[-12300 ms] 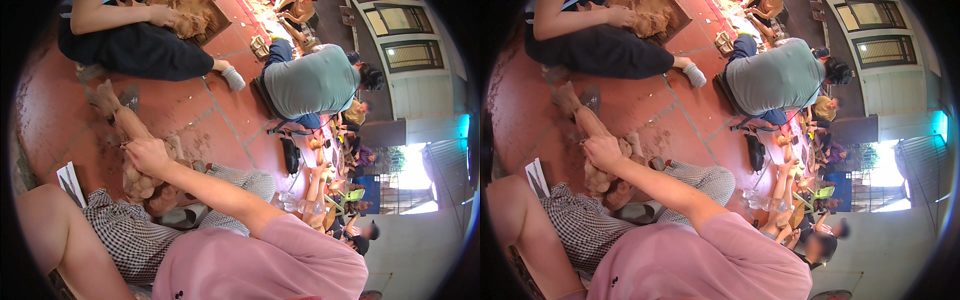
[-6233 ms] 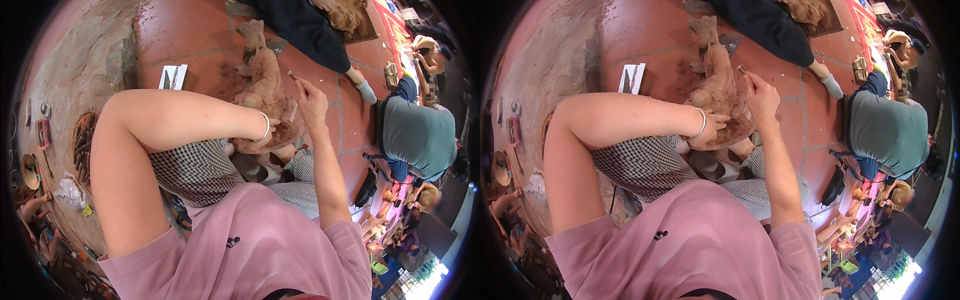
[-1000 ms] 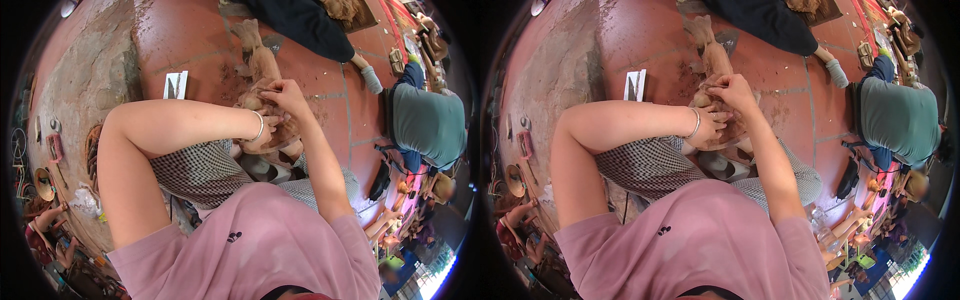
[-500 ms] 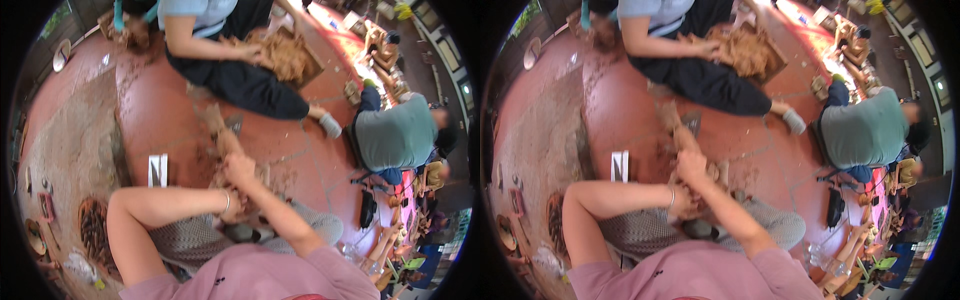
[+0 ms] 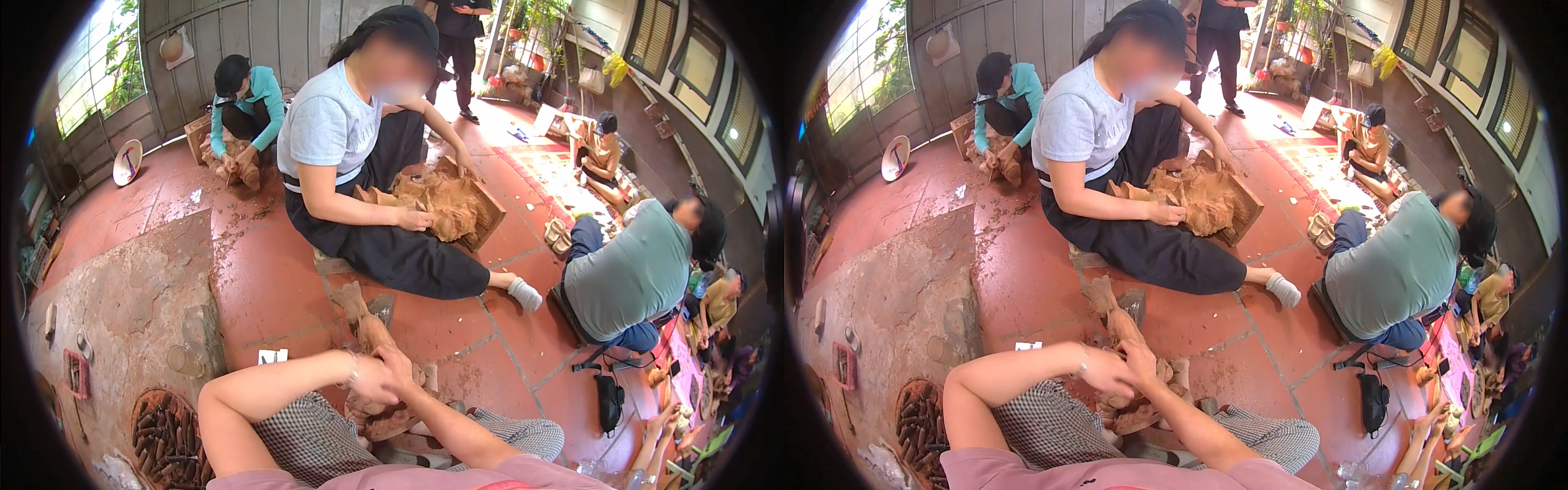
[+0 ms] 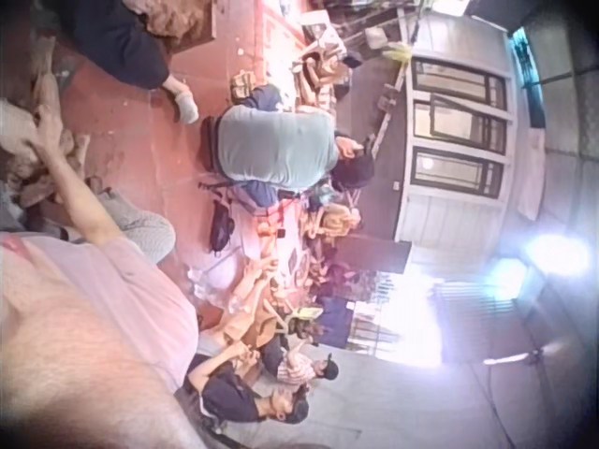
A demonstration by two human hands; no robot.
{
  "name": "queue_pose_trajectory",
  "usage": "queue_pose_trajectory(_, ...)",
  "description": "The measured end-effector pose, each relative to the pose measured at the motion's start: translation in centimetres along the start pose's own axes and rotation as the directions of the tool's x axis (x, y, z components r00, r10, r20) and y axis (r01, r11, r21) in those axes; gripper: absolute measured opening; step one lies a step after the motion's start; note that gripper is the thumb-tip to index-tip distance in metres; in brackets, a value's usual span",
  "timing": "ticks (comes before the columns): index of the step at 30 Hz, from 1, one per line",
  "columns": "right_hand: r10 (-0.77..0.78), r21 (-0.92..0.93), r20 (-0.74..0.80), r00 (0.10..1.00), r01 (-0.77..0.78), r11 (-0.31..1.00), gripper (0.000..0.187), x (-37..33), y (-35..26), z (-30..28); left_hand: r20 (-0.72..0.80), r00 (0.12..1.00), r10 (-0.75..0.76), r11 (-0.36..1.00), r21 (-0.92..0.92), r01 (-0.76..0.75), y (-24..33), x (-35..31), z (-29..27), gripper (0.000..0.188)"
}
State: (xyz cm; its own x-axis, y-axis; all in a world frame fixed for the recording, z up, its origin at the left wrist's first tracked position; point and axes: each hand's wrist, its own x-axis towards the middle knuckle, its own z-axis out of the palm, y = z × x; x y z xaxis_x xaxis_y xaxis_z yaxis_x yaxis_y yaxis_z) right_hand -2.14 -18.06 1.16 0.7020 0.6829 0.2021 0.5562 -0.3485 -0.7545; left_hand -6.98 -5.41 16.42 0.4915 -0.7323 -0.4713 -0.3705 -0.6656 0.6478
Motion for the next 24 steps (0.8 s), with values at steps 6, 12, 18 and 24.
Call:
queue_pose_trajectory(6, 0.045, -0.040, -0.100, 0.994, -0.049, 0.998, 0.014, -0.9, -0.7, -1.4, -0.799, 0.569, -0.194, 0.963, -0.044, 0.267, -1.0, -10.3, -0.3, 0.056)
queue_pose_trajectory(12, -0.003, -0.011, -0.123, 0.992, 0.001, 1.000, 0.014, -0.8, -1.5, -0.2, -0.120, 0.354, -0.928, 0.374, -0.273, 0.887, -9.3, -12.6, 20.0, 0.056)
queue_pose_trajectory(18, 0.023, -0.039, -0.109, 0.994, -0.028, 0.999, 0.013, -0.8, -1.0, -0.5, 0.001, 0.535, -0.845, 0.534, -0.060, 0.844, -7.6, -7.4, 31.5, 0.076)
queue_pose_trajectory(24, 0.038, -0.062, -0.091, 0.995, -0.044, 0.997, 0.018, -0.9, -1.1, -0.9, -0.478, 0.421, -0.771, 0.612, -0.373, 0.698, -3.5, -11.3, 14.1, 0.057)
